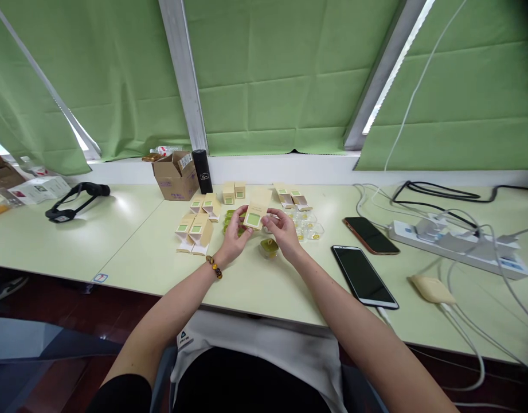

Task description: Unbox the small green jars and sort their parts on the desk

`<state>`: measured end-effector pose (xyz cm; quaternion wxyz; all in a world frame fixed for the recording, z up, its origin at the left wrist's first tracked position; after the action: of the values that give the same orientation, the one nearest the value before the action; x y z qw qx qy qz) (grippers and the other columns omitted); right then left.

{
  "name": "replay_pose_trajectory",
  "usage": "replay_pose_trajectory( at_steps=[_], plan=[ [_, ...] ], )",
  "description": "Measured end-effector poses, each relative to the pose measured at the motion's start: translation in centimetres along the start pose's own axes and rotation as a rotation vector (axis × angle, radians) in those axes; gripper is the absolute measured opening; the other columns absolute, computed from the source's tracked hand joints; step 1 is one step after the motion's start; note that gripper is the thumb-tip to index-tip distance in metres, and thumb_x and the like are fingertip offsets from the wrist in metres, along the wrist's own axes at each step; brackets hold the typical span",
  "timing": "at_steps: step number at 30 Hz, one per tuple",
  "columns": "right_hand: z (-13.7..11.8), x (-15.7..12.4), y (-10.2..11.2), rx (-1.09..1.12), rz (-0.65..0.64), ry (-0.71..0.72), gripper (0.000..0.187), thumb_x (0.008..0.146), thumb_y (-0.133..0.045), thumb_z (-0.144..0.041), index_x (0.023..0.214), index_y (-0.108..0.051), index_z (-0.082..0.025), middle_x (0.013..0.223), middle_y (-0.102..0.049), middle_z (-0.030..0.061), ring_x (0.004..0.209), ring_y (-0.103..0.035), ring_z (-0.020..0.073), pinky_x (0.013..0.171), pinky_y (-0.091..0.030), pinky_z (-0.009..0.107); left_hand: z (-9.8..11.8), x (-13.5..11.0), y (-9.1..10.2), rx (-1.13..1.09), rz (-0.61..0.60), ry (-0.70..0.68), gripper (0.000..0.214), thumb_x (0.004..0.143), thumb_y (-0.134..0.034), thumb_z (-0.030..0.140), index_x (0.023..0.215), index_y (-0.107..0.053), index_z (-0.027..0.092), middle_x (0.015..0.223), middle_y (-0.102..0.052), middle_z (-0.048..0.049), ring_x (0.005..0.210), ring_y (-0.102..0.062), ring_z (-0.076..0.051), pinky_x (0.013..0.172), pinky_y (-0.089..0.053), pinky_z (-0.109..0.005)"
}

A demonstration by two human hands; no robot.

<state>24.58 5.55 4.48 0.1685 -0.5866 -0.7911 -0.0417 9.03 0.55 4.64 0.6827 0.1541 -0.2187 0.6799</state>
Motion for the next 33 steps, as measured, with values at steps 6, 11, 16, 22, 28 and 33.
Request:
replay_pose_trajectory(
  at_steps=[6,11,16,22,28,33],
  plan=[
    [-0.09,-0.14,-0.22,0.006,-0.011,0.006,0.066,0.072,-0.084,-0.072,0.113,-0.06,-0.025,0.095,-0.082,0.0065,0.088,-0.077,0.0243,0.087,-0.061,0.041,-0.16,0.08,0.24,-0.009,0.004,-0.017,0.063,0.087,-0.08,0.044,0.141,-0.053,0.027,0.144,-0.056,-0.0107,0.133,-0.054,-0.03,0.107,-0.047,-0.041],
    [0.15,-0.28,-0.47,0.033,-0.033,-0.027,0.066,0.072,-0.086,-0.069,0.115,-0.06,-0.025,0.094,-0.083,0.0062,0.091,-0.078,0.0245,0.09,-0.061,0.041,-0.13,0.13,0.23,-0.037,-0.001,-0.052,0.058,0.086,-0.076,0.036,0.138,-0.051,0.027,0.138,-0.056,-0.0093,0.131,-0.053,-0.029,0.107,-0.047,-0.041],
    [0.38,-0.14,-0.37,0.027,-0.037,-0.036,0.068,0.07,-0.086,-0.07,0.114,-0.062,-0.025,0.092,-0.083,0.0065,0.09,-0.078,0.0255,0.089,-0.062,0.043,-0.04,0.08,0.11,-0.062,0.022,-0.03,0.058,0.08,-0.075,0.03,0.133,-0.051,0.026,0.133,-0.056,-0.0084,0.128,-0.053,-0.029,0.106,-0.047,-0.042],
    [0.42,0.1,-0.15,0.007,-0.036,-0.034,0.069,0.07,-0.086,-0.071,0.116,-0.065,-0.024,0.09,-0.083,0.0069,0.087,-0.078,0.0265,0.09,-0.062,0.045,-0.07,-0.02,-0.09,-0.057,0.009,-0.043,0.06,0.081,-0.074,0.03,0.135,-0.05,0.027,0.134,-0.056,-0.0084,0.131,-0.053,-0.03,0.109,-0.045,-0.043],
    [0.34,0.11,-0.32,0.029,-0.033,-0.037,0.069,0.068,-0.087,-0.071,0.114,-0.068,-0.023,0.089,-0.083,0.007,0.085,-0.078,0.026,0.089,-0.062,0.043,-0.17,-0.08,-0.01,-0.043,-0.016,-0.062,0.06,0.086,-0.074,0.034,0.139,-0.048,0.027,0.138,-0.055,-0.0097,0.135,-0.051,-0.031,0.113,-0.045,-0.045],
    [0.14,0.15,-0.29,0.018,-0.035,-0.02,0.068,0.071,-0.084,-0.072,0.114,-0.068,-0.022,0.088,-0.082,0.0064,0.082,-0.077,0.024,0.085,-0.061,0.041,-0.27,-0.08,-0.06,-0.056,-0.029,-0.047,0.064,0.09,-0.075,0.045,0.144,-0.047,0.027,0.145,-0.054,-0.0114,0.141,-0.049,-0.032,0.116,-0.043,-0.046]
  ],
)
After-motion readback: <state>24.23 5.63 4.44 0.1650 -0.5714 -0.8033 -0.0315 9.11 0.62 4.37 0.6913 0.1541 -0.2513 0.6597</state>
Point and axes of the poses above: each hand's wrist, its own x-axis towards the middle knuckle, its own y-axis out of the back of the hand, z = x × y, the point moved 5 cm from there along x, towards the middle knuckle
